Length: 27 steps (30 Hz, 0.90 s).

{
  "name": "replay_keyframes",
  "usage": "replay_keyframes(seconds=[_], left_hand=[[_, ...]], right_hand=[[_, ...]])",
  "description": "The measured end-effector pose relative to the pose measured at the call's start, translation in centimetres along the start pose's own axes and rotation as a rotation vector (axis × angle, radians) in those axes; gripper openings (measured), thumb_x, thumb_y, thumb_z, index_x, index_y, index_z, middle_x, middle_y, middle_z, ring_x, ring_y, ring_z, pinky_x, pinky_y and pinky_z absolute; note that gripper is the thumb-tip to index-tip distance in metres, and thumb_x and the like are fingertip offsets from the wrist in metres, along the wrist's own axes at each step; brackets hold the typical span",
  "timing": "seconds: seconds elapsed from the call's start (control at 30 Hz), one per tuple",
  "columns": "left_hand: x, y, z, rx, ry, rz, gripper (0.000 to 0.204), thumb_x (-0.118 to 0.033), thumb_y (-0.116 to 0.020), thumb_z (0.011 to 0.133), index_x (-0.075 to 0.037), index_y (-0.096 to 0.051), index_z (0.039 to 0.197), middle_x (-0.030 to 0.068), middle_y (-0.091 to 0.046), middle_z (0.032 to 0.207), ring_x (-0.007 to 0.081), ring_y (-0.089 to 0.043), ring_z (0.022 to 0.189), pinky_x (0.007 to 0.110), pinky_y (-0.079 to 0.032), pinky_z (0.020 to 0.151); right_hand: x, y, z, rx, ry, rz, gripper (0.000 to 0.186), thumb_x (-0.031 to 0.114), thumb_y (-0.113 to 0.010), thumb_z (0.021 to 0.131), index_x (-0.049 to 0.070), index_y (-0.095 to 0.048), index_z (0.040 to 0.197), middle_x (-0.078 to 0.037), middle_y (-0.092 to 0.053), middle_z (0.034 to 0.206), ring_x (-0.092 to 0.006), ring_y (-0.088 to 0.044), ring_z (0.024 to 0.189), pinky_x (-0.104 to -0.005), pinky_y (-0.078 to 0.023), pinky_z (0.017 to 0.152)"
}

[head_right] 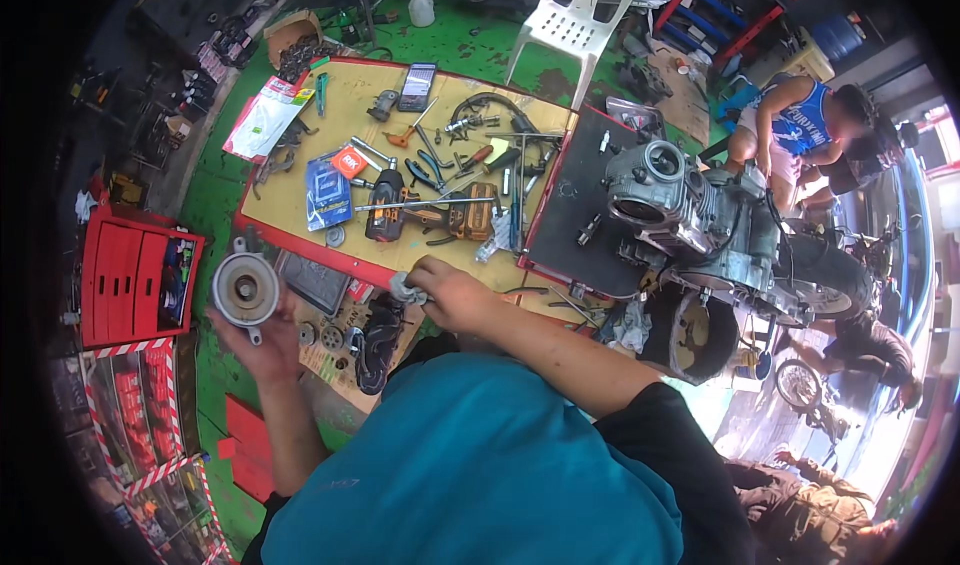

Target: The person works on a disassembled motorcycle engine placed on a workbench. They handle a clutch assembly, inspecting it closely, then use a T-handle wrench to tighten bolts on the engine casing. The person also manipulates internal gears and components within the open engine block.

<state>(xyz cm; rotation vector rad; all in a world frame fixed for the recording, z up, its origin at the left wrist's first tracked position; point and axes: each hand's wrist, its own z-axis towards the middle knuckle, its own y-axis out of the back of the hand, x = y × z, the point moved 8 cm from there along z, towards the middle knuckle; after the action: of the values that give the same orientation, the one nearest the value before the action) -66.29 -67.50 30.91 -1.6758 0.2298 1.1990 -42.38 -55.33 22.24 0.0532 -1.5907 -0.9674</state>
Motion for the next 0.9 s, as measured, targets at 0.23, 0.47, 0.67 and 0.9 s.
replay_keyframes(seconds=[0.23, 0.47, 0.67, 0.9], left_hand=[[0.9, 6.9, -1.9, -0.248, 0.077, 0.181, 0.055, -0.05, -0.044, 0.114, -0.01, -0.05, 0.151, 0.0071, -0.065, 0.129, 0.0214, -0.064, 0.104, 0.039, -0.052, 0.086], [4.0, 11.7, -3.4, -0.185, 0.202, 0.242, 0.052, -0.045, -0.043, 0.114, -0.012, -0.046, 0.155, 0.006, -0.061, 0.137, 0.0198, -0.062, 0.116, 0.04, -0.054, 0.088], [5.4, 13.2, -1.3, -0.128, 0.299, 0.296, 0.052, -0.042, -0.047, 0.113, -0.013, -0.042, 0.156, 0.0059, -0.058, 0.14, 0.0196, -0.06, 0.119, 0.039, -0.054, 0.089], [6.5, 10.6, 2.1, 0.021, 0.36, 0.357, 0.056, -0.043, -0.052, 0.11, -0.015, -0.038, 0.156, 0.0066, -0.055, 0.141, 0.0198, -0.059, 0.124, 0.037, -0.056, 0.091]], right_hand=[[-6.8, -7.6, 5.2, 0.069, -0.336, 0.018, 0.04, 0.019, -0.073, 0.087, 0.006, -0.062, 0.123, -0.021, -0.061, 0.119, -0.0449, -0.065, 0.113, -0.0501, -0.056, 0.095], [-11.3, -7.2, 3.8, -0.123, -0.379, -0.221, 0.05, 0.031, -0.074, 0.094, 0.007, -0.065, 0.137, -0.02, -0.068, 0.128, -0.037, -0.07, 0.109, -0.0468, -0.057, 0.095], [-19.9, -6.2, -10.2, -0.51, -0.988, 0.179, 0.056, 0.02, -0.069, 0.095, 0.003, -0.057, 0.147, -0.019, -0.069, 0.129, -0.033, -0.071, 0.107, -0.0437, -0.057, 0.093], [-23.6, -10.1, -10.7, -0.513, -1.076, 0.412, 0.087, 0.016, -0.076, 0.091, 0.001, -0.034, 0.167, -0.021, -0.051, 0.158, -0.0289, -0.062, 0.128, -0.0412, -0.052, 0.104]])
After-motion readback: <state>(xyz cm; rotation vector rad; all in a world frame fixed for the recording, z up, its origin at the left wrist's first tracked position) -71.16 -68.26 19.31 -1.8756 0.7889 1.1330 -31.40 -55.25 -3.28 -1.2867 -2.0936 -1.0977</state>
